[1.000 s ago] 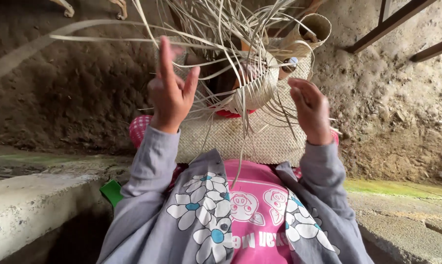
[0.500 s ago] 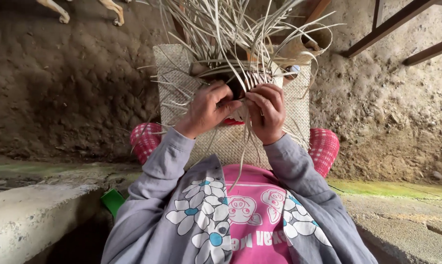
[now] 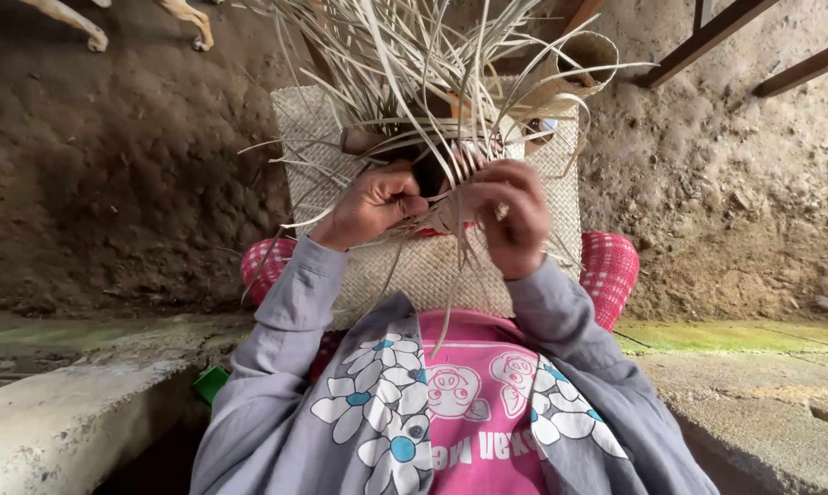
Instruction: Tightening and continuing the weave of a basket using thin plant fibers and a small wooden tool.
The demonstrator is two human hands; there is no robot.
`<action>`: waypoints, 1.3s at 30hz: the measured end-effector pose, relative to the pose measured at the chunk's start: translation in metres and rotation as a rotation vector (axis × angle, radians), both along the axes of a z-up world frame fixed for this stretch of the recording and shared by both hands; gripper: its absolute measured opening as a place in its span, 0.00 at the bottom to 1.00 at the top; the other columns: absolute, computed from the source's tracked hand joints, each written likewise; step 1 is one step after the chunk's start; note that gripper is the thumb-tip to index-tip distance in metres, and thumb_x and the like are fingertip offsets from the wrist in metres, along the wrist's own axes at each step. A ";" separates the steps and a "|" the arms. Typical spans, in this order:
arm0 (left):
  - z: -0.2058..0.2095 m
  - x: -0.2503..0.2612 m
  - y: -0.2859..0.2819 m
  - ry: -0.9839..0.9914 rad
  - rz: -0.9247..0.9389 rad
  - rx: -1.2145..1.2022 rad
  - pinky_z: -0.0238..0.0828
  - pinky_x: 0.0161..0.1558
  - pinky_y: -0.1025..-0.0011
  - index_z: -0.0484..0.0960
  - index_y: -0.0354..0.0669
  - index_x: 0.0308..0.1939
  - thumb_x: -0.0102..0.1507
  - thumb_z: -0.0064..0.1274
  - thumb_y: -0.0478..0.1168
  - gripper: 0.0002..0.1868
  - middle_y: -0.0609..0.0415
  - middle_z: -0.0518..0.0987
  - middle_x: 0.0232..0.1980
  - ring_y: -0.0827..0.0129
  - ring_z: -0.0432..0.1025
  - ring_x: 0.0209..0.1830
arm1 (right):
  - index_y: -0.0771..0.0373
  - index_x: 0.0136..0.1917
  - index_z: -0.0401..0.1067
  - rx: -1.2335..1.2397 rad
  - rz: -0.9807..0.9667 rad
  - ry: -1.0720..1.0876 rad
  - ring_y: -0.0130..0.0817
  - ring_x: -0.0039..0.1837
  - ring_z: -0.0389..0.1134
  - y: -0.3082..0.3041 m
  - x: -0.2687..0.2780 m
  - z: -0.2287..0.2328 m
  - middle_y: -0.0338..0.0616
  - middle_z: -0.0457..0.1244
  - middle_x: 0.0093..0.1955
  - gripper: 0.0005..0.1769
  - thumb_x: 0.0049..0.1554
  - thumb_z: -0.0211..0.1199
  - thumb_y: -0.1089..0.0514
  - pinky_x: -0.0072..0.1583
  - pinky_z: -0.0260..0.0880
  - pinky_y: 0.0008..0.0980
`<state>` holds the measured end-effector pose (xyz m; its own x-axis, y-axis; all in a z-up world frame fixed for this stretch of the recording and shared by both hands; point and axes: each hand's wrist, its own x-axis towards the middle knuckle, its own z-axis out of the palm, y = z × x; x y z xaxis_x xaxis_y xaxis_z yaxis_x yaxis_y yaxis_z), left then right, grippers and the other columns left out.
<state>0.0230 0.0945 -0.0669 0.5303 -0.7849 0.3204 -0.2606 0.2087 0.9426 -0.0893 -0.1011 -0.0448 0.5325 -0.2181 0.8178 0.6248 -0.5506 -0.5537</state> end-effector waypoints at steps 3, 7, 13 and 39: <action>0.029 -0.016 0.002 -0.206 0.251 0.147 0.68 0.37 0.62 0.79 0.37 0.36 0.69 0.59 0.42 0.12 0.43 0.73 0.28 0.54 0.73 0.31 | 0.65 0.55 0.76 0.184 -0.187 0.032 0.40 0.52 0.64 -0.051 -0.013 -0.044 0.52 0.65 0.52 0.09 0.66 0.56 0.69 0.54 0.68 0.43; 0.006 -0.021 0.013 -0.193 0.542 0.397 0.70 0.35 0.57 0.78 0.44 0.32 0.73 0.48 0.58 0.24 0.43 0.76 0.26 0.49 0.76 0.30 | 0.71 0.59 0.74 0.710 -0.154 0.502 0.41 0.64 0.63 -0.050 -0.017 -0.041 0.56 0.63 0.57 0.17 0.69 0.57 0.53 0.66 0.69 0.43; 0.024 -0.025 -0.002 -0.312 0.638 0.543 0.68 0.34 0.39 0.76 0.30 0.33 0.73 0.45 0.60 0.32 0.27 0.76 0.27 0.26 0.73 0.34 | 0.85 0.74 0.56 0.804 0.094 0.735 0.73 0.81 0.40 -0.035 -0.002 -0.036 0.84 0.46 0.77 0.47 0.71 0.45 0.33 0.78 0.36 0.67; 0.098 -0.078 0.061 -0.637 0.490 0.672 0.75 0.38 0.58 0.87 0.50 0.37 0.70 0.55 0.45 0.10 0.54 0.84 0.29 0.56 0.81 0.36 | 0.74 0.53 0.79 0.339 -0.099 0.396 0.34 0.48 0.65 -0.067 -0.079 -0.053 0.55 0.66 0.50 0.07 0.60 0.69 0.73 0.51 0.72 0.32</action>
